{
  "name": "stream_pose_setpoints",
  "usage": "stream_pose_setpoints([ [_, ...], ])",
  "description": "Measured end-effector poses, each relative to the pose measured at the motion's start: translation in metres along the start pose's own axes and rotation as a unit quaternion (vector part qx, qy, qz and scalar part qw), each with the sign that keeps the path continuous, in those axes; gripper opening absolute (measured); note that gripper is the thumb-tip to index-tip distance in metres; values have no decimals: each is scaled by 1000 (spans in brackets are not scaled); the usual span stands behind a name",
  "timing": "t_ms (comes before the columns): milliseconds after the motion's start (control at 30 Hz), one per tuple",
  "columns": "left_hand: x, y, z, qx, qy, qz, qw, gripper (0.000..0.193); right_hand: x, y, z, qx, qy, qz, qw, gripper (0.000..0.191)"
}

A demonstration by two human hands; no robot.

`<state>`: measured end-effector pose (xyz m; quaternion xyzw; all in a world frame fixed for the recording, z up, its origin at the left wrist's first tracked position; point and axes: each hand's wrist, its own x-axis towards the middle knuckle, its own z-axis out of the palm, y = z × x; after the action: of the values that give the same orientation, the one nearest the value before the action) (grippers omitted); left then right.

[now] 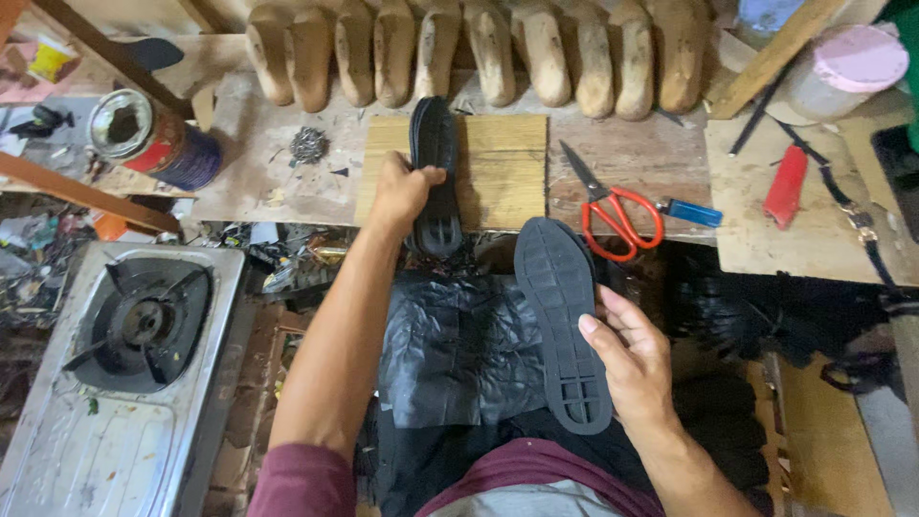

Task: The person uses red-handled scissors to trim the edges of black rubber shoe soles one at a time. They pick up each sole, cut along the perimeter, and place the trimmed sole on a wooden workbench. The person repeats this process for multiple soles and briefly inspects the finished pieces.

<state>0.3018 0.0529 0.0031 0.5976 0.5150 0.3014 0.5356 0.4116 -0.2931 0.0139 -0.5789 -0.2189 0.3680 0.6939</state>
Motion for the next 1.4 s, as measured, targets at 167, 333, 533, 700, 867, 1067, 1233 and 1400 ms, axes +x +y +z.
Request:
stream_pose_setpoints([
  [167, -90, -30, 22, -241, -57, 41, 968, 47, -15, -38, 4, 87, -18, -41, 995, 51],
  [333, -186, -40, 59, -340, -143, 65, 927, 57, -17, -30, 27, 130, -62, -28, 989, 53],
  [533, -238, -35, 52, -489, -235, 32, 840, 65, -22, 4, 21, -7, -43, -13, 999, 51],
  [700, -250, -36, 65, -340, -172, 31, 924, 76, -45, 18, 13, -226, 16, -192, 955, 46],
  [867, -269, -70, 70, -314, -241, 99, 913, 86, -52, 27, -21, -194, -4, -294, 936, 69],
  [1067, -298, -148, 81, -98, -339, 24, 935, 49, -80, 87, -46, -288, -65, -219, 930, 97],
  [1233, -327, -172, 45, -41, -232, 44, 971, 48, -121, 93, -49, -331, -143, -274, 892, 104],
  [1400, -342, -153, 51, -369, -320, -32, 872, 86, -140, 61, -51, -372, -104, -349, 854, 91],
])
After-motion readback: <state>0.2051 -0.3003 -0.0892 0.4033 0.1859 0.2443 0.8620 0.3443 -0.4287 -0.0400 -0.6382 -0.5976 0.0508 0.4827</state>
